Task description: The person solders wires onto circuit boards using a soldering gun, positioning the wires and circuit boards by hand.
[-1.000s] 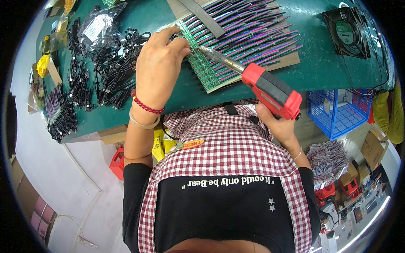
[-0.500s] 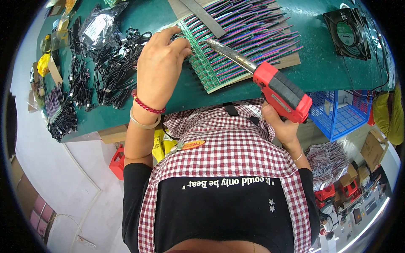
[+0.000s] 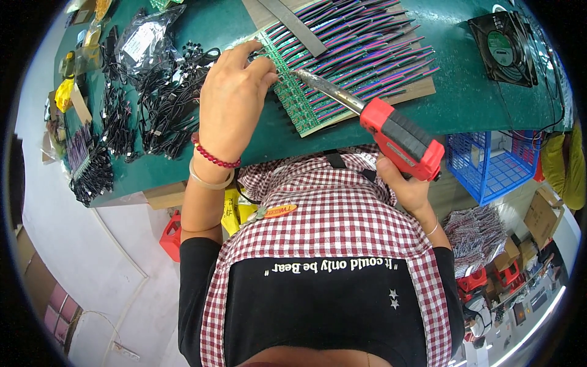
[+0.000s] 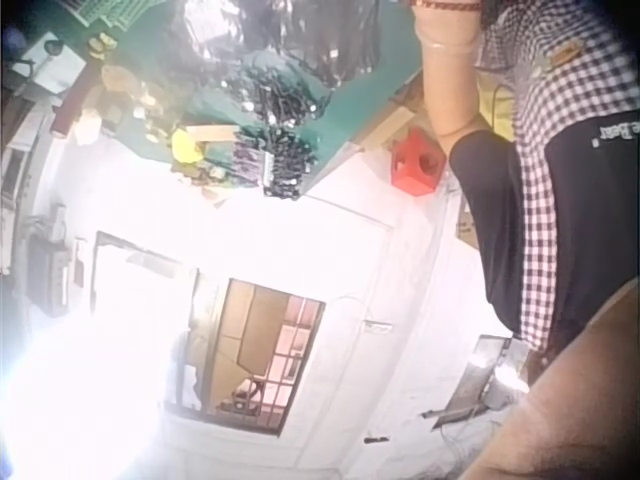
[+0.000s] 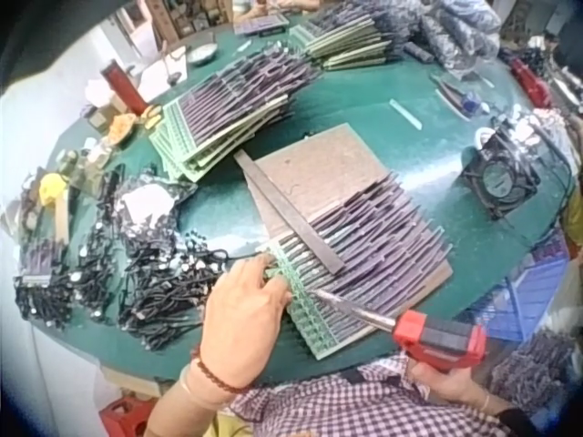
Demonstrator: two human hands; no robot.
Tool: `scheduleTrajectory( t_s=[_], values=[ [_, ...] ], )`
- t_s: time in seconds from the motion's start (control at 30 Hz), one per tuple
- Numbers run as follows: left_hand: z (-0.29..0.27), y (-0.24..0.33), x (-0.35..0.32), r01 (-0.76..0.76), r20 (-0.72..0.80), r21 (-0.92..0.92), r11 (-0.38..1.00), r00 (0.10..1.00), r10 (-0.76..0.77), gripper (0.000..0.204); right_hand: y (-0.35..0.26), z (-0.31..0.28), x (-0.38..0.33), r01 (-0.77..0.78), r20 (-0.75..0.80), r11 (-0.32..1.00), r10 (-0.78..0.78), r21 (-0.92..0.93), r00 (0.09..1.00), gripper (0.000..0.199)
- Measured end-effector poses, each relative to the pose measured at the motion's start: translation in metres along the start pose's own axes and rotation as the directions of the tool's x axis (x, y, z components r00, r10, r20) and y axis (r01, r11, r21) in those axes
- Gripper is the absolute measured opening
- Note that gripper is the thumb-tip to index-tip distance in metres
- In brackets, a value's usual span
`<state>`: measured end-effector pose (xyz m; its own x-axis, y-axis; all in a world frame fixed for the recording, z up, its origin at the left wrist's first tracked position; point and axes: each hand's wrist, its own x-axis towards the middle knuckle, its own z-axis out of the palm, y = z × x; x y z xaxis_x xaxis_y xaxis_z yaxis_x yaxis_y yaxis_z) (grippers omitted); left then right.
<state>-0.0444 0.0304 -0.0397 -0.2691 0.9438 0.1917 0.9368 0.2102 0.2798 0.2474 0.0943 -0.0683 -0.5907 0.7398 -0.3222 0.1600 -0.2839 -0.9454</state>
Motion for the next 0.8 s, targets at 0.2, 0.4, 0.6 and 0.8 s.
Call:
scheduleTrajectory(
  t_s=[0.2,0.4,0.6,0.8],
  values=[
    [0.003,0.003,-0.002,-0.013,-0.035,0.035,0.999,0.999,0.014,0.008,0.006,0.001,-0.002,-0.013,0.03,0.999,0.011,0.037,0.999,0.018],
    [0.008,0.005,-0.006,0.005,-0.06,0.054,0.999,0.998,-0.002,0.008,0.008,0.002,-0.003,-0.025,0.03,0.999,0.024,0.022,0.999,0.018],
    [0.01,0.008,-0.008,0.037,-0.078,0.079,0.996,0.996,-0.031,0.01,0.008,0.002,-0.002,-0.015,0.043,1.0,0.014,0.025,0.999,0.018],
    [0.007,0.007,-0.008,0.038,-0.036,0.068,0.997,0.999,-0.035,0.01,0.01,0.002,0.0,0.015,0.03,1.0,-0.015,0.001,0.999,0.018]
  ],
)
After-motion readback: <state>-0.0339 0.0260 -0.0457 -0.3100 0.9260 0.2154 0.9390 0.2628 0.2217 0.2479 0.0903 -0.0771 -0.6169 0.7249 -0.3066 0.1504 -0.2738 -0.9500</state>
